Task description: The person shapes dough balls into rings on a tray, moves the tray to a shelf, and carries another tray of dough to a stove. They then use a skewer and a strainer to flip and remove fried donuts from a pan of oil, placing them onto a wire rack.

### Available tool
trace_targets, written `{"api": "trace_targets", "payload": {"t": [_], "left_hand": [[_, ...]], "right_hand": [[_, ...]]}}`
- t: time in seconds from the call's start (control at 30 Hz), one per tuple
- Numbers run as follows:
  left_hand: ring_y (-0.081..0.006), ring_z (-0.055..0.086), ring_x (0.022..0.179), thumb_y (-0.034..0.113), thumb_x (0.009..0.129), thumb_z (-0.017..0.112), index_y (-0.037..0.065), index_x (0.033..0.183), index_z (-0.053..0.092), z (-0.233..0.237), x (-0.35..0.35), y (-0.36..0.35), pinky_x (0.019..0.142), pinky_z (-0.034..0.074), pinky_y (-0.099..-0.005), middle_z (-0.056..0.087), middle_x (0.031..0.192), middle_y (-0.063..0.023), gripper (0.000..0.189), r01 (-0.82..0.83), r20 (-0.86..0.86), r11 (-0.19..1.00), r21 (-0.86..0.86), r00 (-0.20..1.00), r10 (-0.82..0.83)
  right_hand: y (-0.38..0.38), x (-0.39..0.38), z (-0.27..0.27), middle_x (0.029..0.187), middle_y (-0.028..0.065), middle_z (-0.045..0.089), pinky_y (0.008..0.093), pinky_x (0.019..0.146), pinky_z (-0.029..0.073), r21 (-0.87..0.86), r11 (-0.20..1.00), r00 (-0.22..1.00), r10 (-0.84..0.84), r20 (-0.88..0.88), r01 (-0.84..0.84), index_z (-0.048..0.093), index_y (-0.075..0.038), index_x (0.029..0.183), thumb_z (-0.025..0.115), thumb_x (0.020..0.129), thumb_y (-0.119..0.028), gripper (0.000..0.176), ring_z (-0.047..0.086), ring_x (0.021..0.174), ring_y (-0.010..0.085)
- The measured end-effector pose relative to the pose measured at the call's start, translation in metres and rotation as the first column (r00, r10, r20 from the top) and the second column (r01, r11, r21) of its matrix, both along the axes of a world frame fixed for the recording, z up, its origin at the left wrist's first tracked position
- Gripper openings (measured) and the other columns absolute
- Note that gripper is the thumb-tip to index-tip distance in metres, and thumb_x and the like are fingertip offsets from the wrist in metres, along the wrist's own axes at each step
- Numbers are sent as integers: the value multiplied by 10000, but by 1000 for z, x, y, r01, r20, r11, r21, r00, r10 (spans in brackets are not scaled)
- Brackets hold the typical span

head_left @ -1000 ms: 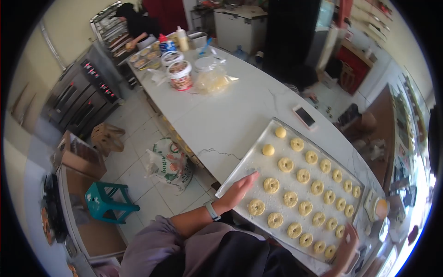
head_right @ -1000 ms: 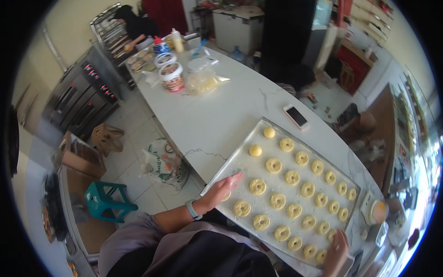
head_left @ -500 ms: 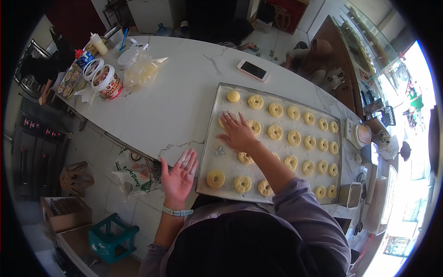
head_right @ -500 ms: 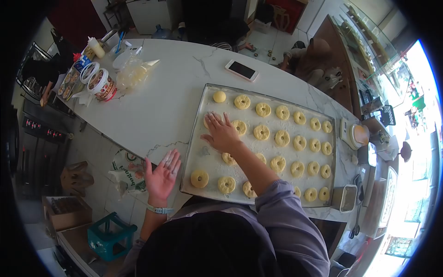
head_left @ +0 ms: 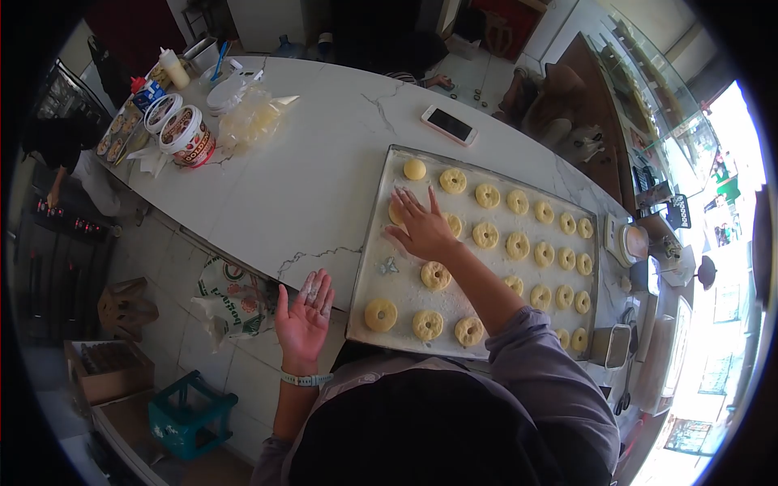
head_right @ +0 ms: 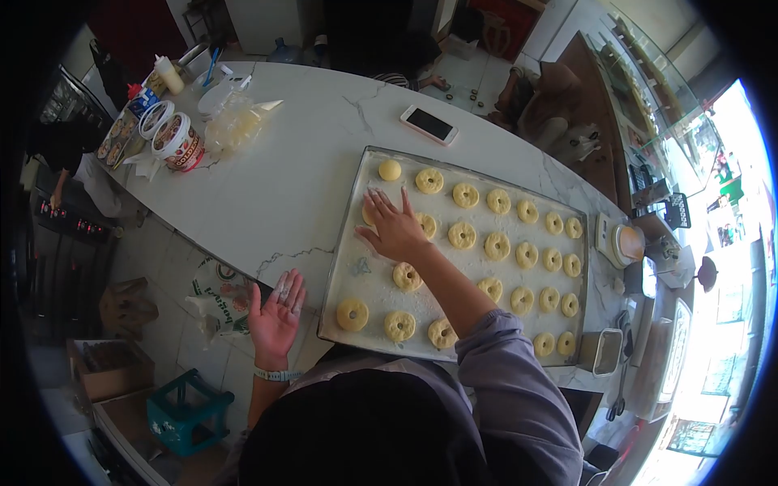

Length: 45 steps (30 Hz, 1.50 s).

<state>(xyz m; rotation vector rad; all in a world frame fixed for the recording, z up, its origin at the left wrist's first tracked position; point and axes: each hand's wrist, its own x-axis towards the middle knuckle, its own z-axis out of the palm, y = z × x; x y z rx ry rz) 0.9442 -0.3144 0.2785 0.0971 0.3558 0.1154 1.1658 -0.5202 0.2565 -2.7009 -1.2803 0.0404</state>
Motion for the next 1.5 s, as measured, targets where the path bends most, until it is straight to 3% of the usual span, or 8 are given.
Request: {"api": "trace_targets", "payload": {"t": [0.13,0.23,0.33,0.8,0.93,1.0,1.17,1.5], "left_hand": [[-269,268,1357,435,951,398,-78,1387,219,-1,0,-1,1122,230,-385,305,1441,-187,696,16,-15,999,45,1000,-15],[-266,280,1352,424,952,403,-75,1386,226,0,0,-1,1117,242,-383,315,1436,-185,684,18,-33,998,66,999,-16],[-265,298,1343,414,952,406,-74,1384,233,-1,-3,0,1112,254,-383,324,1431,-183,674,23,-68,995,100,998,-16],[-262,419,1263,384,958,403,-45,1329,362,3,3,-12,1075,316,-379,452,1341,-177,569,87,-119,977,193,991,-65],[-238,521,1150,367,956,429,-27,1214,494,0,19,-34,1008,385,-373,557,1220,-157,475,270,-92,913,306,963,-254],[-227,565,1081,369,945,469,-23,1200,507,-3,35,-45,955,421,-348,601,1146,-140,469,378,-154,855,355,926,-346],[-164,606,893,340,874,619,-31,1053,592,15,56,-66,845,468,-283,639,943,-86,412,230,-165,824,518,972,-167],[-72,548,749,289,837,687,-1,988,632,12,60,-97,659,428,-226,611,809,-7,332,21,-170,724,689,976,134]], "right_hand": [[-7,11,-3,1390,120,396,519,1119,76,114,993,995,9,94,-19,367,-34,1346,414,915,-326,522,313,1328,237],[-15,21,28,1228,77,512,528,1083,151,291,941,985,-160,-67,173,569,-127,1165,513,835,-178,339,423,1218,220],[-17,15,30,1087,52,512,499,1023,208,218,964,987,-161,15,154,647,-183,981,516,786,-86,253,463,1115,199],[-10,0,27,1223,42,427,504,989,230,96,992,984,-97,150,83,621,-160,1017,570,829,-253,216,352,1189,230],[-5,-1,3,1233,77,402,512,943,249,2,998,962,-60,267,62,544,-85,1075,564,848,-269,293,351,1186,257],[-5,-1,-1,1217,102,397,500,911,262,136,986,995,-98,29,93,540,-65,1053,577,844,-255,284,369,1150,282],[4,-71,49,1162,129,425,479,912,262,335,942,997,47,-69,-21,544,-66,1014,605,820,-212,250,395,1100,318],[4,-120,87,1292,141,400,472,983,229,376,926,976,-109,187,32,600,-72,1018,669,748,-187,302,341,1210,346]]}}
